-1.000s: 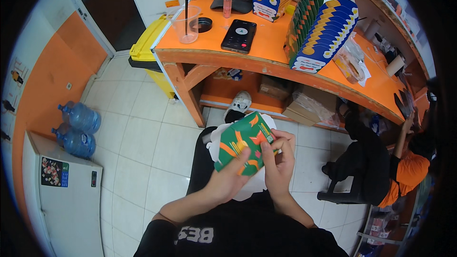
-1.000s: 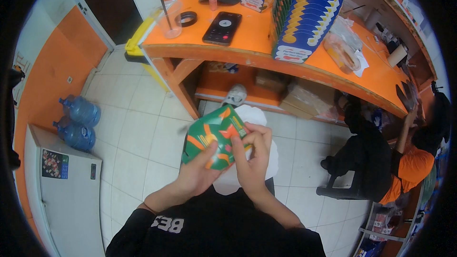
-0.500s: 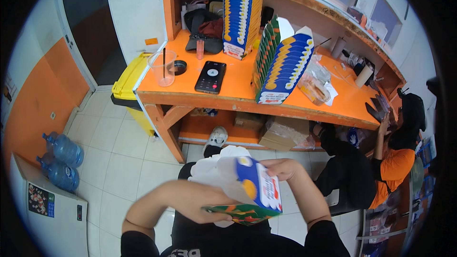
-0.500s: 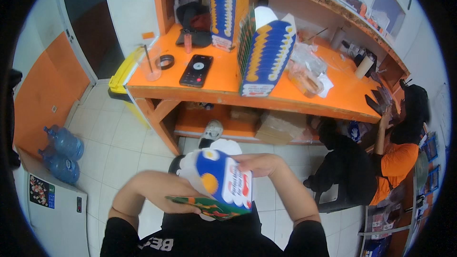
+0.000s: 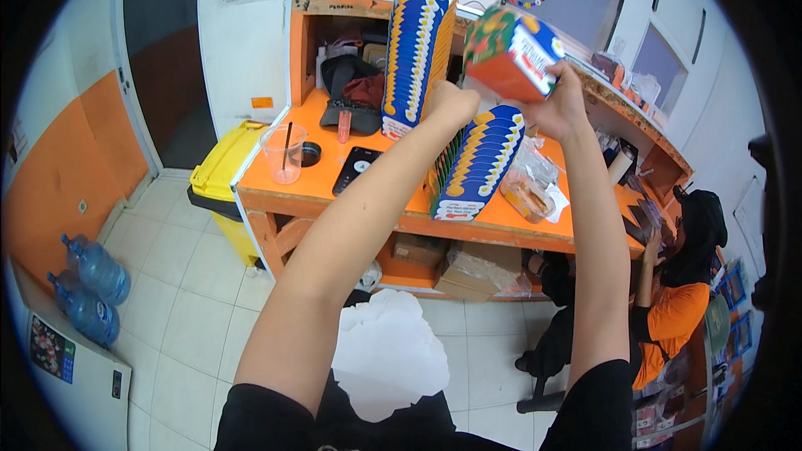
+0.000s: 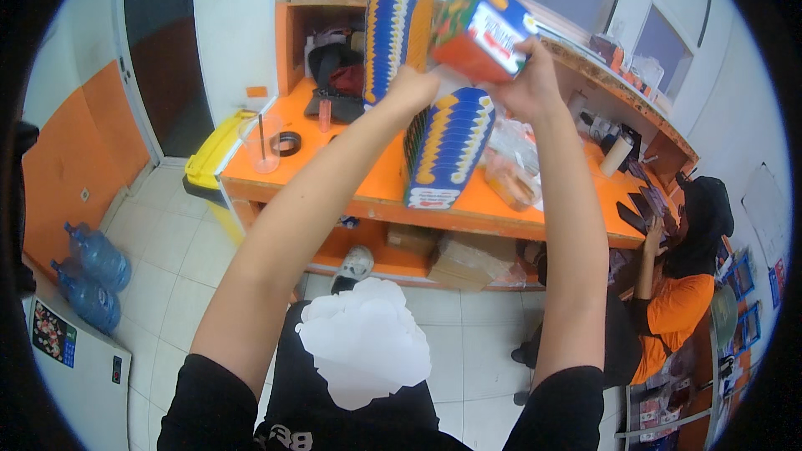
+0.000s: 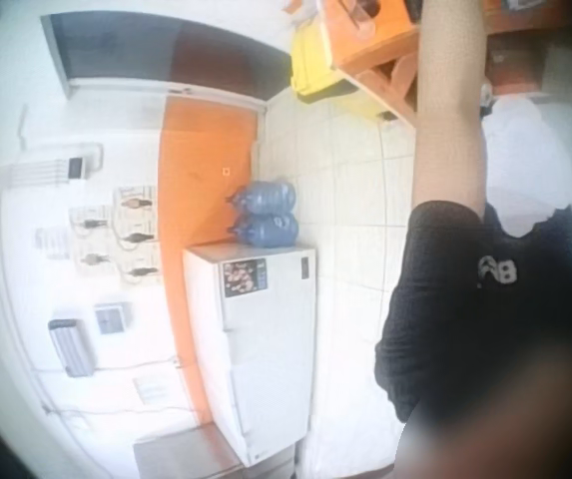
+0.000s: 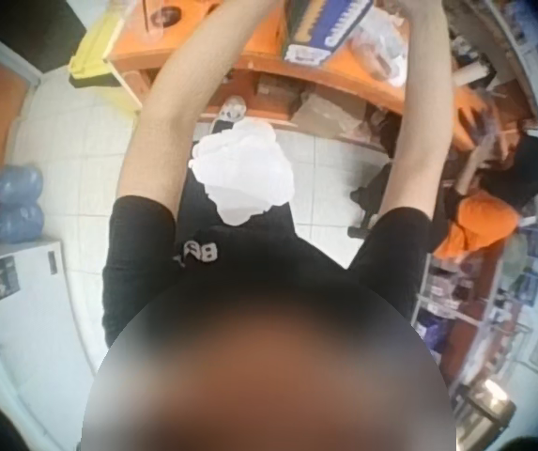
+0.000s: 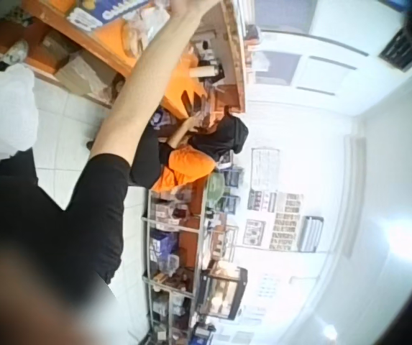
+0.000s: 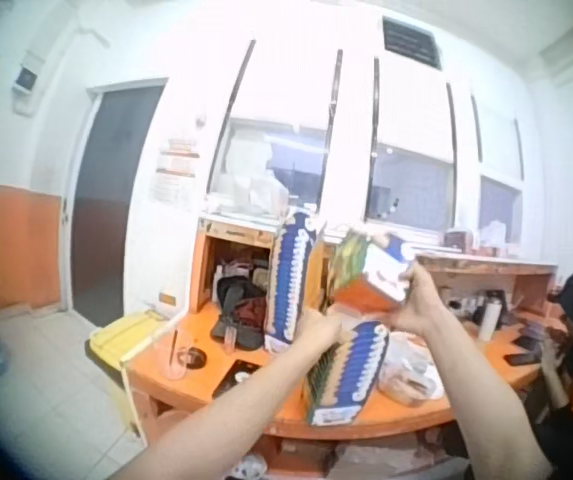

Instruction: The person repeatedly folds flat, printed cardboard pieces into small boxes and stacks them on an orange counter. They handle each piece one at a time, folding edges and tucking flaps to form the box shape, then place the finished box onto a growing stack.

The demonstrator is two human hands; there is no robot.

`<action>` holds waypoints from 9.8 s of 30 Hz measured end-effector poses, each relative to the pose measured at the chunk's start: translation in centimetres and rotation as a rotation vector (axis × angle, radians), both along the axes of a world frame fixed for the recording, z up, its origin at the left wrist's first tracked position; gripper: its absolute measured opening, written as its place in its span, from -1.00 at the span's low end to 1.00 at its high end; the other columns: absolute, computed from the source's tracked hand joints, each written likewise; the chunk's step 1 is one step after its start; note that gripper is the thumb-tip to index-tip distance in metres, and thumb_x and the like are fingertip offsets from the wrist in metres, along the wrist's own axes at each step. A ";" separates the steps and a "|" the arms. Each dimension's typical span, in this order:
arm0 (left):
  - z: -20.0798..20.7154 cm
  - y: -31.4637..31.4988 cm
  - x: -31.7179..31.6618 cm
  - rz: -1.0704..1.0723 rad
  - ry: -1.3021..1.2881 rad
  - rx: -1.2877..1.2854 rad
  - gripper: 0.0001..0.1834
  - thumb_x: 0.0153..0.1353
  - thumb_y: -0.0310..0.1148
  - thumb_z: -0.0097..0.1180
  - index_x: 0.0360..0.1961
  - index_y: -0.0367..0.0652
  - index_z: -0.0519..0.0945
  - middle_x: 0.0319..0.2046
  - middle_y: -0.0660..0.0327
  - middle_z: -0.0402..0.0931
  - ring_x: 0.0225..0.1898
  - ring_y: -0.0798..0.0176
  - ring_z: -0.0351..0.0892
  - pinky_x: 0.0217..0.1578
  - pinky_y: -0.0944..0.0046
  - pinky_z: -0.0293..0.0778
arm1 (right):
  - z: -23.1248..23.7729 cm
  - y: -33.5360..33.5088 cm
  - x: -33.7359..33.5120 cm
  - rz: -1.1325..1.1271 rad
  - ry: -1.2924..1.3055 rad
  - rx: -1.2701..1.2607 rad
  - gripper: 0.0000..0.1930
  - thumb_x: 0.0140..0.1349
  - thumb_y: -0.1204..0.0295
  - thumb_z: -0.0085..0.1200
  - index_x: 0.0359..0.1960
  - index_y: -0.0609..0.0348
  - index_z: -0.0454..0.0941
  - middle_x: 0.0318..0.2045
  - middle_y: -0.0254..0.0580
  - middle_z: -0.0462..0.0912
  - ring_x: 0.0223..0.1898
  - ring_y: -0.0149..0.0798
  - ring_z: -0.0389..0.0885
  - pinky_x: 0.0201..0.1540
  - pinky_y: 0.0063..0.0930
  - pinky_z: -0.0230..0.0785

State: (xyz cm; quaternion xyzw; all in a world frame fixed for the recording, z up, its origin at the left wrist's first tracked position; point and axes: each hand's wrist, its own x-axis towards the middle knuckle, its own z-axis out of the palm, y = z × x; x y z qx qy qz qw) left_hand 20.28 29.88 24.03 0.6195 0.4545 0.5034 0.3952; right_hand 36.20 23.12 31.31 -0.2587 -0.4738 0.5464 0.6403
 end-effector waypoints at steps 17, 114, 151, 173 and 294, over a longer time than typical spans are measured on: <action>1.6 0.0 -0.4 -0.140 -0.374 0.121 -0.32 0.32 0.10 -0.13 0.24 -0.24 0.31 0.15 -0.02 0.37 0.13 0.11 0.38 0.15 0.19 0.22 | 1.9 0.9 0.0 -0.156 -0.679 -0.332 -0.31 0.15 -0.02 0.15 0.18 0.18 0.31 0.09 0.05 0.49 0.13 -0.03 0.43 0.25 0.11 0.10; -17.2 -31.2 -14.1 -0.332 -0.895 -0.690 -0.49 0.43 -0.14 -0.14 0.30 -0.10 0.15 0.22 0.16 0.27 0.30 0.19 0.24 0.30 0.09 0.19 | -27.1 -22.2 -15.1 -0.027 -0.146 -0.023 -0.86 0.16 0.45 0.14 -0.44 0.06 0.40 0.10 -0.16 0.16 0.38 -0.09 -0.03 0.39 -0.21 -0.19; -21.7 -32.1 -16.0 -0.401 -0.681 -0.577 -0.50 0.29 -0.42 0.09 0.23 -0.24 0.30 0.07 0.14 0.44 0.11 0.28 0.44 0.10 0.28 0.39 | -23.5 -20.1 -13.3 -0.180 -0.867 0.356 -0.56 0.31 0.46 -0.03 0.24 0.22 0.36 0.14 0.09 0.42 0.17 -0.01 0.41 0.25 -0.35 0.17; -18.7 -35.7 -20.7 -0.567 -0.711 -1.361 -0.43 0.29 -0.35 0.14 0.24 -0.27 0.22 0.07 0.09 0.41 0.10 0.18 0.50 0.05 0.20 0.53 | -25.4 -26.8 -10.6 0.293 -0.852 0.465 -0.72 -0.16 0.51 0.30 -0.31 0.19 0.73 -0.26 -0.13 0.73 -0.10 -0.03 0.69 -0.11 -0.35 0.60; 1.6 -10.0 -9.0 -0.033 -0.382 0.591 0.01 0.06 -0.30 0.32 0.36 -0.30 -0.11 0.22 -0.20 0.22 0.27 0.00 0.26 0.25 0.12 0.23 | -2.9 -9.7 1.7 0.390 0.232 0.393 -0.08 0.04 0.14 0.14 0.42 0.00 -0.08 0.39 0.11 0.00 0.43 0.20 -0.11 0.39 0.24 -0.06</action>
